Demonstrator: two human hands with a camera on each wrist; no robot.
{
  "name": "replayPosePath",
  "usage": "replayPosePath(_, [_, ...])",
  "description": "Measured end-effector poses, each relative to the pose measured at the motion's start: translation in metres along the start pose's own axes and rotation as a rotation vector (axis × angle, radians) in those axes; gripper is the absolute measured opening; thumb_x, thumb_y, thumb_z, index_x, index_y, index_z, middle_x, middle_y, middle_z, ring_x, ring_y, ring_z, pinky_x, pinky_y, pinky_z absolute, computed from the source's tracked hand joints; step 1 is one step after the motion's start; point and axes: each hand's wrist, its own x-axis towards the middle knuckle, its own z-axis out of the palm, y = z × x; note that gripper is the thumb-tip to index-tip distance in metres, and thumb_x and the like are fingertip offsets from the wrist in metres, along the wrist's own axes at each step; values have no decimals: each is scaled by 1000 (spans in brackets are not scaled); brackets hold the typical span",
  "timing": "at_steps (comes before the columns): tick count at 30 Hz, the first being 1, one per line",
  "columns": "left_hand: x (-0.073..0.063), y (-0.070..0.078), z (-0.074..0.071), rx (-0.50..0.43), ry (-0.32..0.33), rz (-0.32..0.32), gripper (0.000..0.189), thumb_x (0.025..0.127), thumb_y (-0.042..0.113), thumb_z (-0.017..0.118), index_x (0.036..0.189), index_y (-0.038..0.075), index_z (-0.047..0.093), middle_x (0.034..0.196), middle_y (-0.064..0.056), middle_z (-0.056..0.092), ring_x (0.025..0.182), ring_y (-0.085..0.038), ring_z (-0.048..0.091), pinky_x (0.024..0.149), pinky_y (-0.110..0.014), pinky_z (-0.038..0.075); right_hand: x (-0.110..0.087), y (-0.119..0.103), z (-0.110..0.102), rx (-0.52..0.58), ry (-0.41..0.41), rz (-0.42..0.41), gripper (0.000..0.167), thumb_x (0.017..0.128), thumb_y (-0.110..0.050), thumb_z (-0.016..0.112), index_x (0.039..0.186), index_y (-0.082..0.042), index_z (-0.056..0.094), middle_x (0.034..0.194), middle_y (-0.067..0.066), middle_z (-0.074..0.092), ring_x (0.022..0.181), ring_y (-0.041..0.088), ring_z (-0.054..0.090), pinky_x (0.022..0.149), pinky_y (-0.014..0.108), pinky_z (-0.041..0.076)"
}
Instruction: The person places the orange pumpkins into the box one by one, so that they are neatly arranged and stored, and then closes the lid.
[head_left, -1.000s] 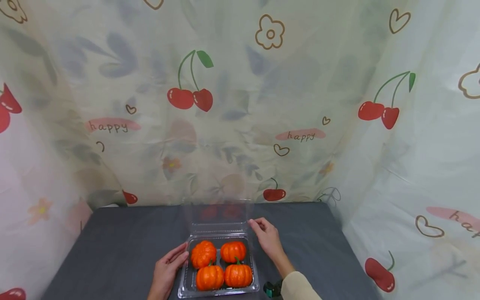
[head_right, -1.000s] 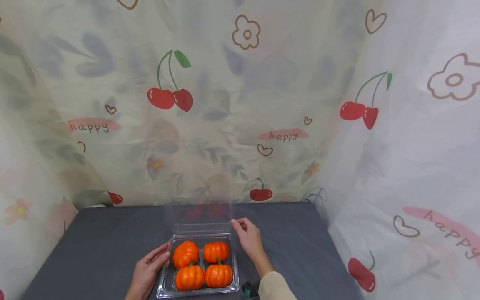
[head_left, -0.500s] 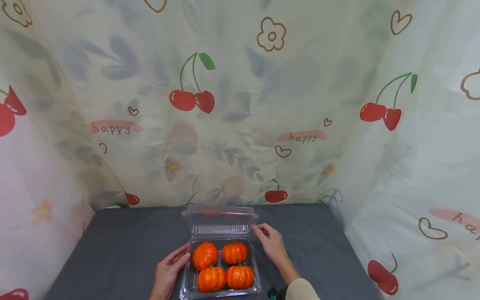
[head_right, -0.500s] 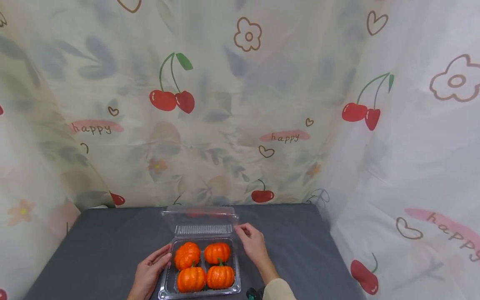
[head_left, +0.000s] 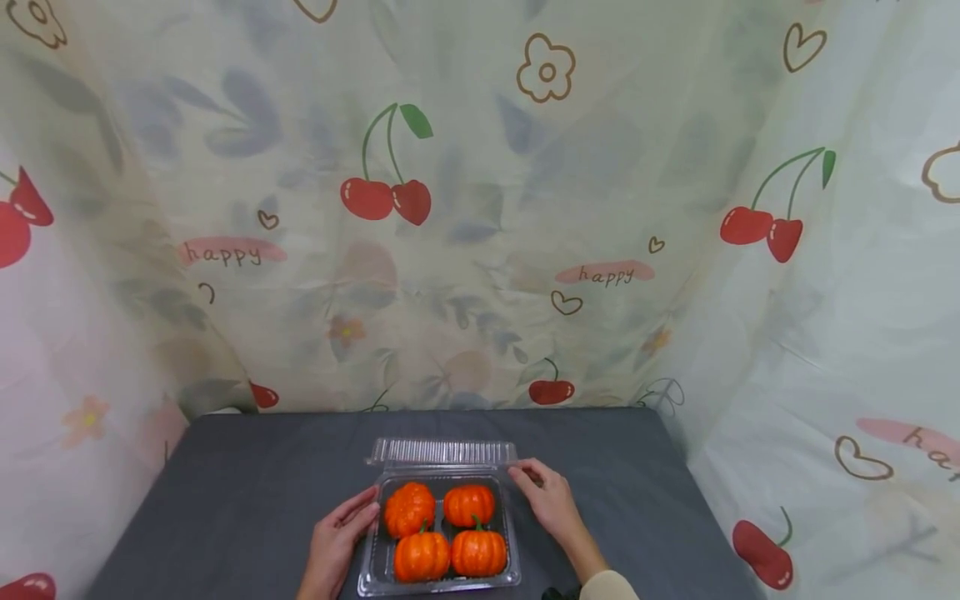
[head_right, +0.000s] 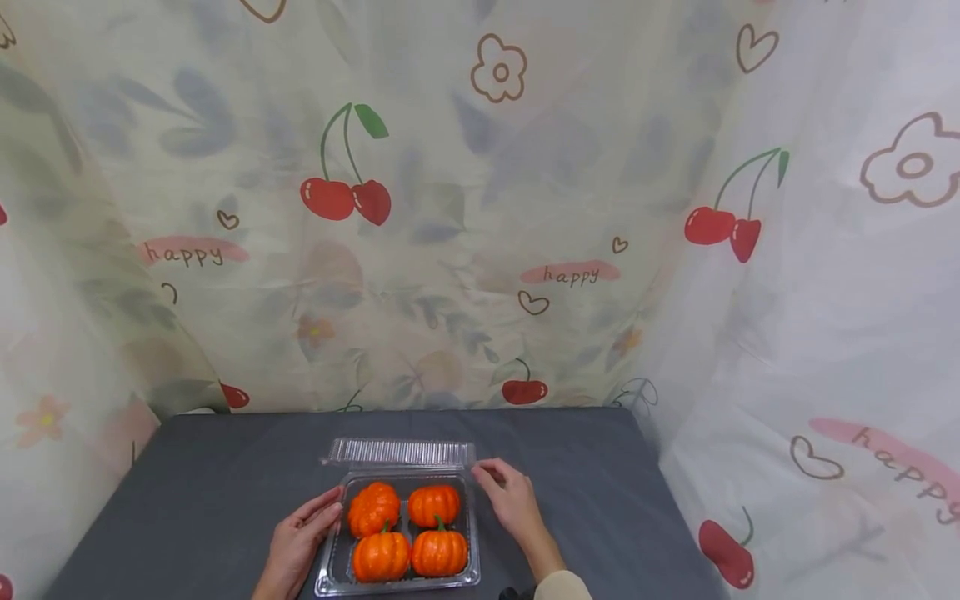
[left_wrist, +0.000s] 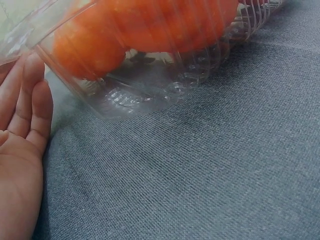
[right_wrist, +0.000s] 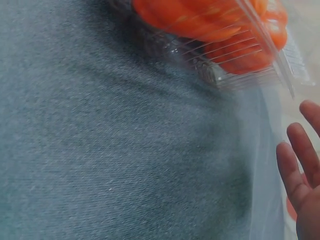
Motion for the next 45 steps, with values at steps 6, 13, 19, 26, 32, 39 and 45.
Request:
replayPosePath(6, [0, 1, 0, 10, 4, -10, 58, 87, 22, 82, 137, 0, 63, 110, 14, 77, 90, -4, 72, 75, -24, 61, -5, 4, -1, -32, -19, -30, 29, 95, -46, 69, 112, -23, 76, 105, -3, 79, 94, 6, 70, 83, 23, 55])
replayPosePath(13, [-3, 1, -2, 1, 11, -2, 62, 88, 17, 81, 138, -10, 57, 97, 8, 79, 80, -3, 71, 73, -22, 60, -11, 8, -1, -20, -36, -24, 35, 93, -49, 70, 116, -24, 75, 108, -4, 79, 97, 7, 71, 84, 22, 55])
replayPosePath(19, [-3, 2, -2, 0, 14, -3, 56, 93, 22, 75, 135, -11, 59, 89, 8, 76, 71, -9, 68, 70, -25, 59, -17, 13, 3, 59, -34, -46, 30, 93, -40, 74, 118, -24, 75, 110, -1, 79, 91, 0, 70, 77, 18, 55])
replayPosePath(26, [-4, 3, -5, -11, -12, 1, 56, 100, 29, 66, 139, -11, 56, 112, 6, 77, 90, 4, 68, 79, -18, 58, -23, 15, 7, 48, -14, -45, 30, 90, -36, 78, 118, -26, 76, 102, 0, 78, 70, 1, 59, 63, 19, 48])
replayPosePath(32, [-4, 5, -5, -40, 1, -48, 63, 96, 41, 70, 135, -7, 61, 115, 5, 77, 95, 5, 68, 82, -18, 57, -28, 18, 8, 56, -26, 4, 34, 89, -38, 79, 121, -28, 75, 82, 4, 70, 65, 3, 56, 59, 20, 47])
replayPosePath(39, [-5, 8, -5, -95, -50, -51, 46, 102, 37, 63, 132, 3, 67, 106, 15, 78, 92, -2, 71, 81, -23, 59, -32, 22, 10, 107, -55, -4, 38, 89, -35, 79, 125, -26, 73, 103, 6, 77, 65, 2, 56, 60, 18, 47])
replayPosePath(45, [-3, 6, -5, -111, -37, -44, 30, 94, 32, 74, 116, 11, 77, 99, 19, 77, 79, -6, 67, 75, -24, 58, -37, 23, 13, 179, -86, 14, 41, 91, -26, 77, 131, -18, 70, 121, 9, 75, 76, 1, 64, 68, 16, 52])
